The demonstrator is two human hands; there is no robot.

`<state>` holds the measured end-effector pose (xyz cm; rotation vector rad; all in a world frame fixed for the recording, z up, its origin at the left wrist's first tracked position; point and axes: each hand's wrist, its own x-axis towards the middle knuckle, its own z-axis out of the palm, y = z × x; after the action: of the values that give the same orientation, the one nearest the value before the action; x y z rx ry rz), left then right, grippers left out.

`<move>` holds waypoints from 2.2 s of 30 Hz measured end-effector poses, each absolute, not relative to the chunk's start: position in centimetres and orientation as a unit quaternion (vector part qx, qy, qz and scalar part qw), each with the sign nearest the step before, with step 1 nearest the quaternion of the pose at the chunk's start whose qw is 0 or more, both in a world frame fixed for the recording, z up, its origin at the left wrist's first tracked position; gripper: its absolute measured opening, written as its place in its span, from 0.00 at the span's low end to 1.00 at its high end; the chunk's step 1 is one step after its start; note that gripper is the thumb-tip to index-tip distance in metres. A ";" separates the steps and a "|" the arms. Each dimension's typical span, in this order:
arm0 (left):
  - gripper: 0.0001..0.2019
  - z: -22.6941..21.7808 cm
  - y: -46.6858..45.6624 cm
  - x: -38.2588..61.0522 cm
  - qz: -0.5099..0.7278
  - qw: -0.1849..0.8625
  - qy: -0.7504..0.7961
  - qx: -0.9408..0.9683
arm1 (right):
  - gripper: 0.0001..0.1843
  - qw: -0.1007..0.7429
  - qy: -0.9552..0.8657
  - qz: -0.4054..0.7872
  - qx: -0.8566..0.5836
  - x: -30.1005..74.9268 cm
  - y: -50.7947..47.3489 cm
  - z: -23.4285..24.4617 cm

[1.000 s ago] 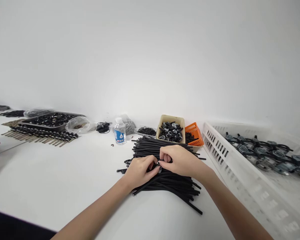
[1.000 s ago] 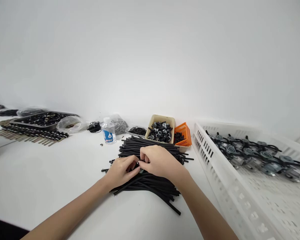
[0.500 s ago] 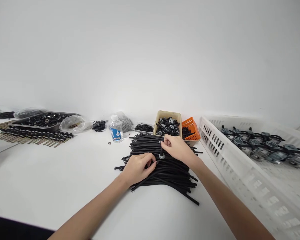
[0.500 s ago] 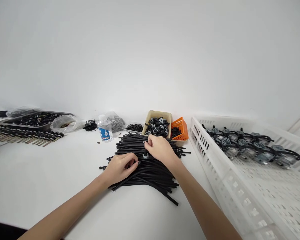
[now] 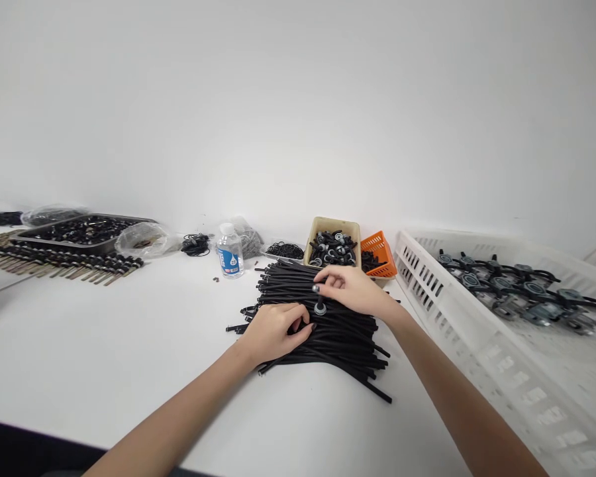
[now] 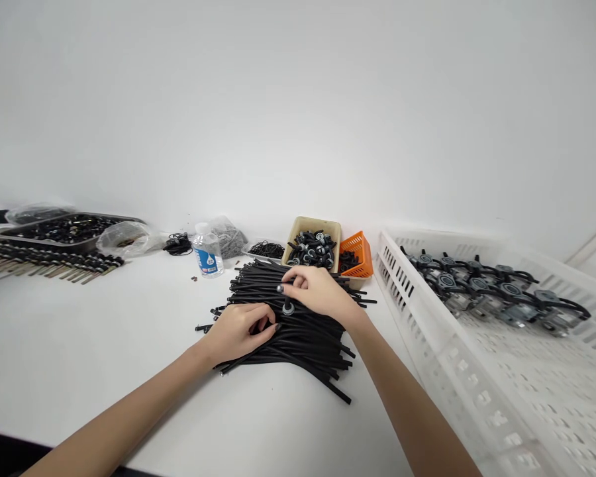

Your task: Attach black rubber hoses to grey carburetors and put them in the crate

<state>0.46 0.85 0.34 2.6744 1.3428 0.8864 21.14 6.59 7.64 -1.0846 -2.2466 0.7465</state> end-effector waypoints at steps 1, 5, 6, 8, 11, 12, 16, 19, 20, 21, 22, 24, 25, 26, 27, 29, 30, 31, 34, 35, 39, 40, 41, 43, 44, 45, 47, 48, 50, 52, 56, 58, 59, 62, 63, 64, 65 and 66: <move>0.06 0.4 0.9 0.5 0.282 0.010 0.430 0.857 | 0.09 0.232 -0.847 0.279 -0.389 21.2 6.6 7.6; 0.06 0.5 0.9 0.5 0.283 0.011 0.425 0.860 | 0.06 0.253 -0.842 0.280 -0.386 21.2 6.7 7.4; 0.06 0.5 0.9 0.5 0.284 0.011 0.424 0.860 | 0.06 0.285 -0.828 0.279 -0.394 21.1 6.8 7.4; 0.06 0.6 0.8 0.5 0.286 0.011 0.421 0.861 | 0.09 0.339 -0.801 0.280 -0.407 21.0 7.0 7.2; 0.06 0.5 0.8 0.5 0.285 0.007 0.417 0.863 | 0.09 0.336 -0.796 0.268 -0.426 21.1 7.4 6.8; 0.06 0.5 0.8 0.5 0.285 0.007 0.417 0.863 | 0.09 0.321 -0.802 0.256 -0.434 21.1 7.6 6.6; 0.07 0.3 0.9 0.5 0.288 0.004 0.413 0.864 | 0.09 0.297 -0.809 0.229 -0.453 21.4 7.9 6.2; 0.07 0.3 1.0 0.6 0.288 0.002 0.406 0.867 | 0.08 0.317 -0.798 0.236 -0.455 21.3 7.9 6.4; 0.07 0.3 1.0 0.6 0.288 0.002 0.405 0.868 | 0.07 0.335 -0.790 0.232 -0.459 21.3 7.9 6.4; 0.07 0.3 1.0 0.6 0.288 0.003 0.404 0.868 | 0.06 0.358 -0.779 0.225 -0.463 21.2 7.9 6.5; 0.07 0.4 1.0 0.6 0.288 0.004 0.404 0.868 | 0.05 0.383 -0.766 0.215 -0.469 21.2 7.9 6.6; 0.07 0.4 1.0 0.6 0.288 0.006 0.406 0.867 | 0.05 0.413 -0.745 0.204 -0.482 21.3 8.0 6.6; 0.07 0.4 1.0 0.5 0.287 0.005 0.407 0.867 | 0.06 0.410 -0.744 0.205 -0.486 21.4 8.1 6.6; 0.07 0.4 1.0 0.5 0.287 0.005 0.407 0.867 | 0.06 0.397 -0.750 0.210 -0.486 21.6 8.2 6.6; 0.07 0.4 1.0 0.5 0.286 0.004 0.406 0.868 | 0.06 0.380 -0.758 0.214 -0.485 21.7 8.3 6.6; 0.07 0.5 1.0 0.5 0.286 0.003 0.404 0.869 | 0.07 0.357 -0.770 0.214 -0.484 21.8 8.3 6.6; 0.07 0.5 0.9 0.5 0.286 0.002 0.403 0.869 | 0.07 0.362 -0.769 0.208 -0.484 21.8 8.3 6.6; 0.07 0.5 0.9 0.5 0.286 0.001 0.403 0.869 | 0.07 0.376 -0.763 0.201 -0.486 21.8 8.3 6.6; 0.07 0.5 0.9 0.5 0.287 0.006 0.403 0.869 | 0.07 0.443 -0.732 0.172 -0.489 21.7 8.3 6.7; 0.07 0.5 0.9 0.5 0.286 0.008 0.403 0.869 | 0.08 0.460 -0.722 0.163 -0.491 21.7 8.3 6.6; 0.07 0.4 0.9 0.5 0.280 0.012 0.406 0.870 | 0.06 0.434 -0.728 0.189 -0.495 21.7 8.4 6.6; 0.07 0.4 1.0 0.5 0.279 0.010 0.407 0.870 | 0.06 0.417 -0.735 0.207 -0.493 21.8 8.4 6.6; 0.07 0.4 1.0 0.5 0.279 0.009 0.407 0.870 | 0.06 0.406 -0.738 0.226 -0.490 21.8 8.5 6.6; 0.08 0.4 1.0 0.5 0.279 0.008 0.406 0.870 | 0.07 0.411 -0.731 0.256 -0.481 21.9 8.5 6.7; 0.08 0.4 0.9 0.5 0.279 0.007 0.405 0.871 | 0.07 0.423 -0.724 0.266 -0.475 21.9 8.5 6.7; 0.08 0.4 0.9 0.5 0.278 0.006 0.404 0.871 | 0.07 0.433 -0.719 0.274 -0.470 21.9 8.5 6.8; 0.08 0.4 0.8 0.5 0.276 0.007 0.403 0.873 | 0.06 0.440 -0.718 0.280 -0.461 21.8 8.5 6.8; 0.08 0.5 0.8 0.5 0.276 0.007 0.403 0.872 | 0.06 0.443 -0.720 0.277 -0.458 21.7 8.4 6.8; 0.08 0.5 0.7 0.5 0.277 0.009 0.403 0.872 | 0.07 0.462 -0.718 0.258 -0.452 21.6 8.3 6.8; 0.08 0.5 0.8 0.4 0.277 0.009 0.401 0.873 | 0.07 0.494 -0.709 0.229 -0.447 21.5 8.2 6.8; 0.08 0.4 0.9 0.4 0.273 0.009 0.399 0.875 | 0.06 0.457 -0.738 0.244 -0.432 21.4 8.3 6.6; 0.07 0.3 1.0 0.4 0.271 0.010 0.401 0.875 | 0.05 0.419 -0.755 0.277 -0.422 21.4 8.4 6.4; 0.07 0.3 1.0 0.4 0.271 0.011 0.401 0.875 | 0.05 0.407 -0.759 0.283 -0.421 21.4 8.4 6.3; 0.08 0.3 0.9 0.4 0.272 0.014 0.403 0.874 | 0.04 0.398 -0.765 0.268 -0.430 21.5 8.4 6.4; 0.08 0.3 0.9 0.4 0.272 0.016 0.403 0.874 | 0.04 0.398 -0.766 0.263 -0.430 21.5 8.4 6.5; 0.08 0.4 0.9 0.4 0.271 0.017 0.404 0.874 | 0.03 0.400 -0.766 0.262 -0.430 21.5 8.4 6.5; 0.07 0.4 0.9 0.4 0.271 0.017 0.403 0.874 | 0.03 0.404 -0.765 0.261 -0.428 21.6 8.4 6.5; 0.07 0.4 0.9 0.4 0.271 0.017 0.404 0.873 | 0.03 0.412 -0.762 0.256 -0.429 21.6 8.4 6.5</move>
<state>0.38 0.91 0.41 2.7143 1.2557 0.8432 21.56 8.44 6.49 -1.0791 -1.9166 0.6434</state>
